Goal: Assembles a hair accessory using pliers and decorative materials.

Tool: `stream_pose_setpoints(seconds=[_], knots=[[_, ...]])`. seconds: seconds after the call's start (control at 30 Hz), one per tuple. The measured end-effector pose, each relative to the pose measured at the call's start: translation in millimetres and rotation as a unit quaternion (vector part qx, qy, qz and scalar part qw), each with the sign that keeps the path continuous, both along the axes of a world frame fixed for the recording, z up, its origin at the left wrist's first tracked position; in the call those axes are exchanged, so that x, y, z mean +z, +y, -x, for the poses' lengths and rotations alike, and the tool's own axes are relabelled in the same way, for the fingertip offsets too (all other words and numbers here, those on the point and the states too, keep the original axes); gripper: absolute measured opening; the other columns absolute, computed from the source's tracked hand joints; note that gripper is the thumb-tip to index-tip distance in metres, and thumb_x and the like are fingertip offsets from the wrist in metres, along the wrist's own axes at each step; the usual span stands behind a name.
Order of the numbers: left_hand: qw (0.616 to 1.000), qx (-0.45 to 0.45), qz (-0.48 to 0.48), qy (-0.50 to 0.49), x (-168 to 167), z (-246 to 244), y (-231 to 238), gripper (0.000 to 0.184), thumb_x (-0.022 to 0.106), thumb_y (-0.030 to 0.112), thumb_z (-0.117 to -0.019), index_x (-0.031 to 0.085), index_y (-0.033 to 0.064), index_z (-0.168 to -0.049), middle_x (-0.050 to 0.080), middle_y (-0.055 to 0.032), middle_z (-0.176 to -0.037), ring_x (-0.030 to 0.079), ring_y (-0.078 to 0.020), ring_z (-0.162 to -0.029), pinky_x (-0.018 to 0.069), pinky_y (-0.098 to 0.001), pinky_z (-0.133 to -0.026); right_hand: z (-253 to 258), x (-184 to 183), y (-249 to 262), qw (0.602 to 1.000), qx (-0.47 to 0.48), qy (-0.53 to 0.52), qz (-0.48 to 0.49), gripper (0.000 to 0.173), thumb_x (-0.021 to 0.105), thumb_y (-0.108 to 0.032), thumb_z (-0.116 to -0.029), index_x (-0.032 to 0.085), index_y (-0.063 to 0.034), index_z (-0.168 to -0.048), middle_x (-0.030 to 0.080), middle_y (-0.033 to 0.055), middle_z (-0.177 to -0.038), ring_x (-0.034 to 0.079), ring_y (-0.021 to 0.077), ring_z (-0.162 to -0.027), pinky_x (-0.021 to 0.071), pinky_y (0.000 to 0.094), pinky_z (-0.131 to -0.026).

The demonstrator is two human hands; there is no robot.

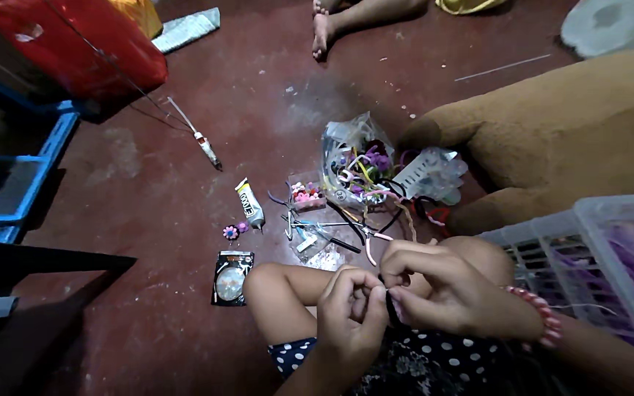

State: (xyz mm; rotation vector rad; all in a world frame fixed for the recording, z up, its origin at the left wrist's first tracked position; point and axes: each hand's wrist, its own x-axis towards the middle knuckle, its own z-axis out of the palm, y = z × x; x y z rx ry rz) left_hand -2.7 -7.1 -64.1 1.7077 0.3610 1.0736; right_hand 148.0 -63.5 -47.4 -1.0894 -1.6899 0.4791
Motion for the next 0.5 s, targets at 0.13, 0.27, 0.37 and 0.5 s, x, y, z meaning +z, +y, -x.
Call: stream_pose_setpoints(seconds=[0.13,0.27,0.37,0.5], knots=[[1.0,0.021,-0.02,0.005,-4,4,4,0.023,0.054,0.02,-0.1017,0.057,-0.001,-0.092,0.06,-0.0021,-0.097,0.053,0.0081,-0.098,0.042,-0.0071,-0.086,0,-7,6,0.995,0.017,0.094,0.015,0.019,0.054,-0.009,-0.0944,0.055,0.0075,-0.086,0.056,0.005,-0.082,0.05,-0.0098,-0.08,0.0381,0.0017,-0.075],[1.0,0.002,0.018,-0.024,-9,4,1,0.019,0.055,0.014,-0.1019,0.061,-0.0031,-0.097,0.062,-0.0017,-0.109,0.055,0.0103,-0.108,0.0458,-0.0076,-0.09,-3,-12,8,0.982,0.027,0.183,0.048,0.017,0.057,-0.013,-0.0958,0.058,0.0011,-0.087,0.058,-0.0072,-0.084,0.051,-0.0153,-0.084,0.0407,0.0019,-0.076],[0.999,0.016,0.02,-0.021,-15,4,0,0.019,0.056,0.012,-0.1007,0.063,-0.0046,-0.096,0.064,-0.0023,-0.105,0.057,0.0105,-0.105,0.0465,-0.0072,-0.09,-8,-15,7,0.978,0.025,0.193,0.071,0.017,0.058,-0.016,-0.0962,0.059,-0.0016,-0.087,0.058,-0.0101,-0.085,0.051,-0.0161,-0.084,0.0411,0.0018,-0.075],[0.999,0.051,0.016,0.012,-18,5,2,0.027,0.053,0.015,-0.1018,0.063,-0.0088,-0.095,0.066,-0.0059,-0.102,0.057,0.0092,-0.102,0.0447,-0.0077,-0.089,-13,-20,5,0.978,0.02,0.178,0.106,0.018,0.057,-0.014,-0.0952,0.058,-0.0003,-0.085,0.057,-0.0097,-0.084,0.05,-0.0169,-0.083,0.0405,0.0011,-0.075]])
